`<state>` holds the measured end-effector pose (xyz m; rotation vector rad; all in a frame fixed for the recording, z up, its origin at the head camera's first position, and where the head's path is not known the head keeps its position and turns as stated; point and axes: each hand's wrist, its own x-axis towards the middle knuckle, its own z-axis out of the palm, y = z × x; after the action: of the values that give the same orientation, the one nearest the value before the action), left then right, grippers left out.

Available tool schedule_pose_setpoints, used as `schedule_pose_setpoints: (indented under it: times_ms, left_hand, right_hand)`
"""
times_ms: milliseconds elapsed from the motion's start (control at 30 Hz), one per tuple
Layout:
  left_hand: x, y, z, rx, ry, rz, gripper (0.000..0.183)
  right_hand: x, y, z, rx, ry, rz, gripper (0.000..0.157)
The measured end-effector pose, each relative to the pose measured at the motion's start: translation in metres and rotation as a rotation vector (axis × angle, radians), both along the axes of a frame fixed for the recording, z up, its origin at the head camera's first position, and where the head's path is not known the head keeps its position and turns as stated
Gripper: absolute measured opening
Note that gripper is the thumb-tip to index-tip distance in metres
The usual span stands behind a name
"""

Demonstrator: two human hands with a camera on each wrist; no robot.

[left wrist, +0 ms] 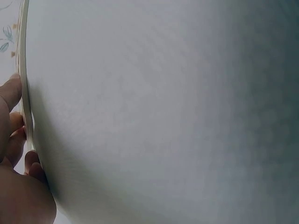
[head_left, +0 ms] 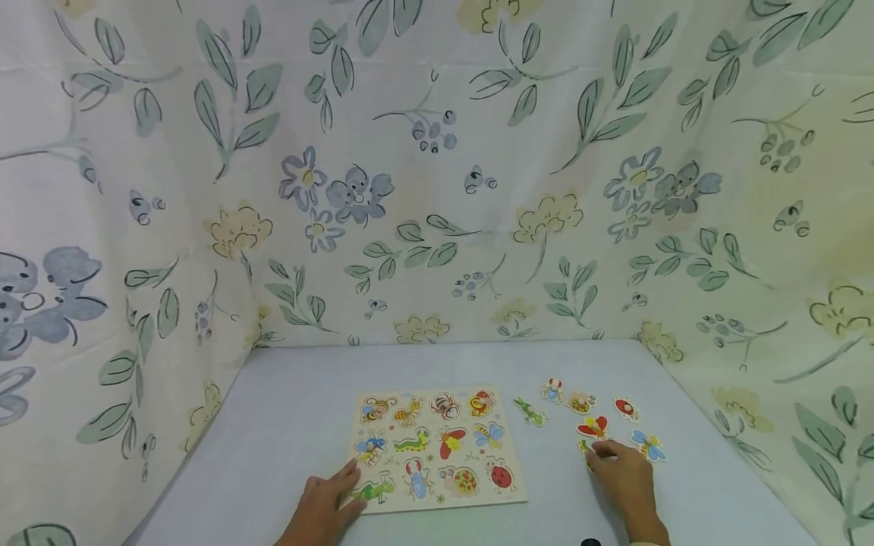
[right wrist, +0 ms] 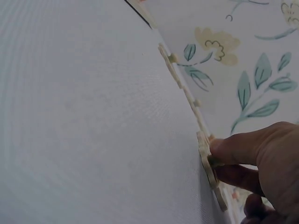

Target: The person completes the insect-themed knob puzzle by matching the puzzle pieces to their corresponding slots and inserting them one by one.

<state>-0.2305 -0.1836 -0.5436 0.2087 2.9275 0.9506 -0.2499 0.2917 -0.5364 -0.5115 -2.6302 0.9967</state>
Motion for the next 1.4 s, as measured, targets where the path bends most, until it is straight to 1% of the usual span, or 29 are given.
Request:
schedule_pose_setpoints:
  times_ms: [200,333,467,533,700,833,1000,1233,1400]
  left_hand:
    - [0.000,0.000,0.000,0.006,-0.009,0.013,0.061]
    - [0.000,0.001,0.000,0.011,-0.021,0.018,0.062]
    - [0.001,0.000,0.000,0.021,-0.013,0.014,0.062]
    - [0.002,0.000,0.001,0.026,-0.011,0.012,0.061]
    - [0.002,-0.002,0.001,0.027,-0.017,0.013,0.061]
    - [0.001,-0.002,0.000,0.030,-0.037,0.005,0.063]
    - [-0.001,-0.003,-0.002,0.029,-0.043,-0.016,0.064]
    - [0.000,-0.003,0.000,0.035,-0.040,-0.007,0.063]
    - [0.000,-0.002,-0.001,0.037,-0.038,0.000,0.062]
  right_hand:
    - [-0.001,-0.003,-0.003,0.023,0.056,-0.039,0.013]
    - [0.000,-0.004,-0.003,0.031,0.138,-0.057,0.013]
    - [0.000,-0.007,-0.001,0.051,0.257,-0.045,0.011]
    - [0.000,-0.009,-0.001,0.073,0.300,-0.042,0.010]
    - [-0.002,-0.015,0.000,0.116,0.373,-0.037,0.010]
    - [-0.003,-0.020,0.001,0.140,0.428,-0.012,0.012]
    - [-0.003,-0.025,0.008,0.168,0.475,0.021,0.015]
    - [-0.007,-0.034,0.024,0.199,0.546,0.071,0.020]
    - [-0.010,-0.042,0.032,0.178,0.597,0.102,0.021]
